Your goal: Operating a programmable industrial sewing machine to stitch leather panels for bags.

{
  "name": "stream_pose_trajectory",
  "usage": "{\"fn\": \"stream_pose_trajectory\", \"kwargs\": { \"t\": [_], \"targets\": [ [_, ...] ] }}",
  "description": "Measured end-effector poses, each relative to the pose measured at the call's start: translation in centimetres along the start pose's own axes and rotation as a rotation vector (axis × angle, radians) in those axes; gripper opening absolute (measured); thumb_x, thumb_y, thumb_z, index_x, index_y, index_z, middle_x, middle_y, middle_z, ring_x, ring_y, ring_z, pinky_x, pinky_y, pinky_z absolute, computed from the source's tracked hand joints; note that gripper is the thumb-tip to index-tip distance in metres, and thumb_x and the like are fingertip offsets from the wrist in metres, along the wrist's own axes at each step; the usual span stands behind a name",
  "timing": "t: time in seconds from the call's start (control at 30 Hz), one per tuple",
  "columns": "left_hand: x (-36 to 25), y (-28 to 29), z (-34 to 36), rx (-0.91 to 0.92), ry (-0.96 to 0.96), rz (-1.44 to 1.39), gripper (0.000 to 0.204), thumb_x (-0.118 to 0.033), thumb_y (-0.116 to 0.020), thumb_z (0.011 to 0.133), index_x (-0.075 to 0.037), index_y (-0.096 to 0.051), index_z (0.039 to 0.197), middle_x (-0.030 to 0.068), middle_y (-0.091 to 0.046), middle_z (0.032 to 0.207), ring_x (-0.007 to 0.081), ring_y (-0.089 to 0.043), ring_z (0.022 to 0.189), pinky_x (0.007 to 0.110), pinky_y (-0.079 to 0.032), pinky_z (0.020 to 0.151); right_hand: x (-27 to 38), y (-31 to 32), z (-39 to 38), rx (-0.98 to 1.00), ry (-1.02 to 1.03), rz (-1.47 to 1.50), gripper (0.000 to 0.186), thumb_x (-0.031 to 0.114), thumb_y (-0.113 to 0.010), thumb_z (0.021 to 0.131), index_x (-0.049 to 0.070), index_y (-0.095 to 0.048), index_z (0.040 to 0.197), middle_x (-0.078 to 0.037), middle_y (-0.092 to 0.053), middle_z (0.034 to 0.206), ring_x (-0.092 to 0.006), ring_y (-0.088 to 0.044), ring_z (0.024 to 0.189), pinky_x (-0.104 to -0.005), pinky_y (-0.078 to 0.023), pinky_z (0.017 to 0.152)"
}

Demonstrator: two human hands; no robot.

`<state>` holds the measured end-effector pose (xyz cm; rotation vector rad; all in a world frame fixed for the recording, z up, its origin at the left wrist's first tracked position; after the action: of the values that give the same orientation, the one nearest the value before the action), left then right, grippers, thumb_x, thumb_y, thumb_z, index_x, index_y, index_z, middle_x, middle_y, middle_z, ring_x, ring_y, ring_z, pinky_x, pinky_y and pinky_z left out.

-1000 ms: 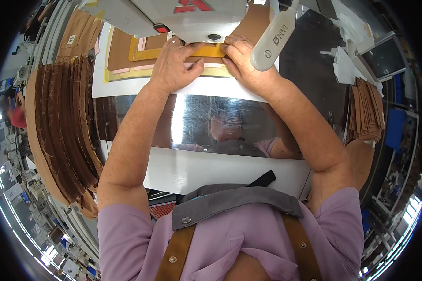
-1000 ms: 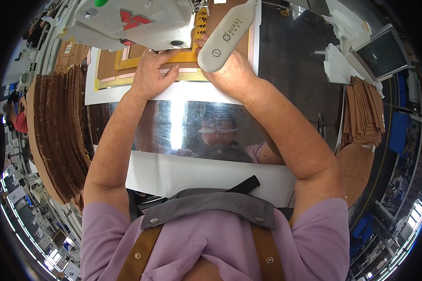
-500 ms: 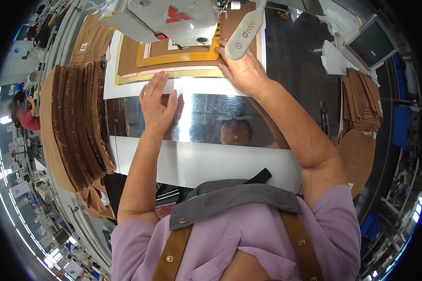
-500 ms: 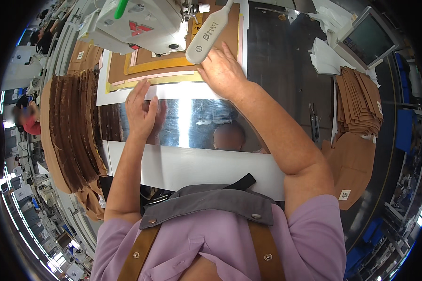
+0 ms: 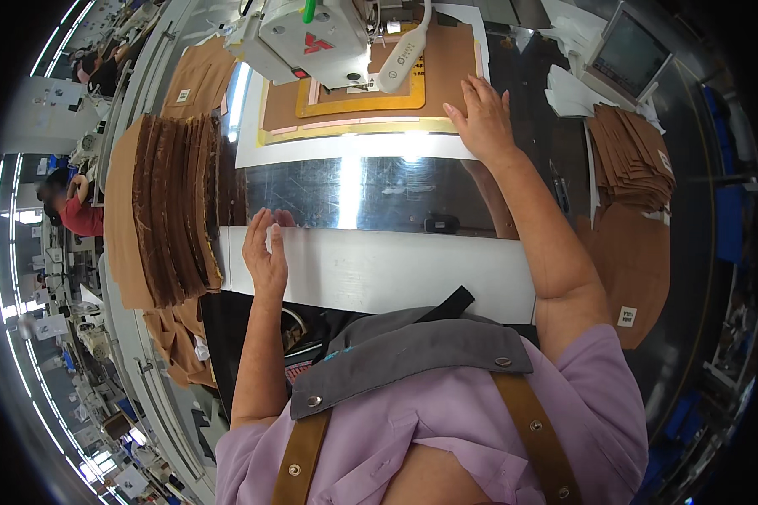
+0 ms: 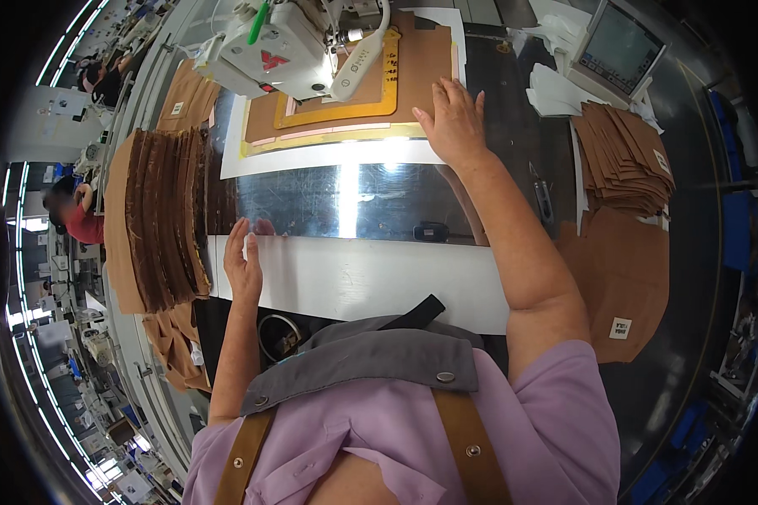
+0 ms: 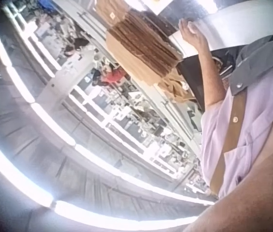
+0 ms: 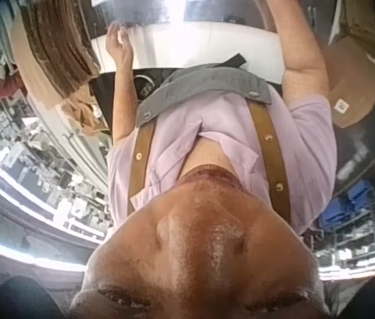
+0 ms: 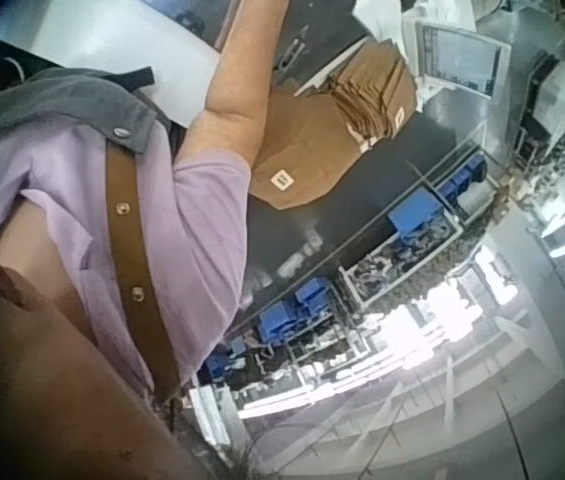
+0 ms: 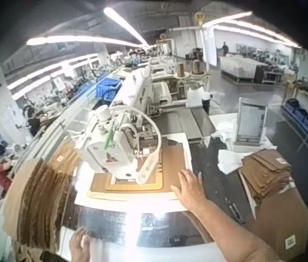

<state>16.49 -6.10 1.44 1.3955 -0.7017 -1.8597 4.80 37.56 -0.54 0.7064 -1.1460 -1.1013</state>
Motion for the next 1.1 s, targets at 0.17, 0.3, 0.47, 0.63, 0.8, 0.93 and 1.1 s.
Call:
{"fn": "stream_pose_trajectory", "kwargs": {
  "t": [0.17,0.3,0.47,0.63,0.8,0.93,1.1],
  "targets": [
    [-1.8,-1.8,5.2,0.001,-0.089,0.021,0.047,-0.033,-0.053,0.106,0.002,-0.062,0.136,0.024,-0.057,0.143,0.0399,-0.056,0.13,0.048,-0.043,0.111,-3.9,0.6,-0.4,-0.023,-0.133,-0.164,0.065,0.047,-0.055,0.103,-0.001,-0.051,0.148,-0.016,-0.038,0.161,-0.0318,-0.03,0.153,-0.0672,-0.016,0.122],
    [-1.6,-4.9,10.7,0.019,-0.077,0.119,0.056,-0.043,-0.047,0.107,0.001,-0.058,0.142,0.0223,-0.048,0.153,0.0384,-0.047,0.14,0.051,-0.031,0.118,-5.4,1.4,-1.0,0.061,-0.23,-0.249,0.067,0.049,-0.05,0.104,0.001,-0.049,0.15,-0.013,-0.033,0.166,-0.0308,-0.025,0.156,-0.0675,-0.011,0.123],
    [-2.7,-9.8,15.5,0.079,-0.097,0.363,0.063,-0.046,-0.048,0.105,-0.003,-0.049,0.151,0.0183,-0.034,0.164,0.0336,-0.023,0.156,0.061,-0.017,0.122,-5.7,2.0,-1.2,0.081,-0.277,-0.281,0.065,0.051,-0.052,0.103,0.007,-0.051,0.151,-0.01,-0.032,0.166,-0.0307,-0.025,0.156,-0.0689,-0.011,0.123],
    [-3.0,-12.6,18.0,0.079,-0.053,0.447,0.06,-0.049,-0.054,0.102,-0.009,-0.057,0.145,0.0133,-0.038,0.163,0.0319,-0.022,0.157,0.064,-0.01,0.122,-4.5,2.0,-0.9,0.028,-0.275,-0.274,0.047,0.044,-0.063,0.098,0.019,-0.066,0.138,-0.008,-0.044,0.159,-0.0294,-0.031,0.152,-0.0652,-0.019,0.122],
    [-4.6,-12.4,19.8,0.068,-0.184,0.455,0.043,-0.053,-0.059,0.097,-0.02,-0.079,0.116,0.0047,-0.061,0.144,0.0285,-0.042,0.146,0.063,-0.018,0.118,-3.6,2.8,0.0,0.002,-0.478,0.042,0.028,0.032,-0.068,0.096,0.016,-0.074,0.118,-0.01,-0.074,0.114,-0.0283,-0.068,0.112,-0.0562,-0.045,0.102],
    [-5.1,-11.3,21.1,0.034,-0.094,0.37,0.032,-0.038,-0.067,0.094,-0.011,-0.076,0.079,0.0023,-0.07,0.099,0.0251,-0.062,0.103,0.052,-0.03,0.101,-3.8,1.3,0.5,-0.13,-0.445,0.061,0.018,0.026,-0.069,0.092,0.011,-0.073,0.099,-0.015,-0.075,0.09,-0.0368,-0.072,0.089,-0.0455,-0.058,0.08],
    [-4.8,-8.8,18.4,0.197,-0.157,0.246,0.036,-0.034,-0.069,0.093,-0.008,-0.066,0.068,0.0041,-0.064,0.077,0.0255,-0.062,0.084,0.047,-0.031,0.092,-4.8,4.7,-2.0,-0.137,-0.456,0.127,0.019,0.021,-0.071,0.089,0.006,-0.072,0.1,-0.014,-0.076,0.093,-0.0347,-0.073,0.088,-0.0418,-0.057,0.079]
  ]
}}
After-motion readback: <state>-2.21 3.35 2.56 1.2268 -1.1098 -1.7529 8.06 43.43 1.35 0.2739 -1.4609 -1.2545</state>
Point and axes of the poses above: each hand's wrist, its own z-axis towards the middle knuckle, its own y-axis out of the back of the hand, x = y × z, the point moved 3 cm from there along z, towards the middle knuckle
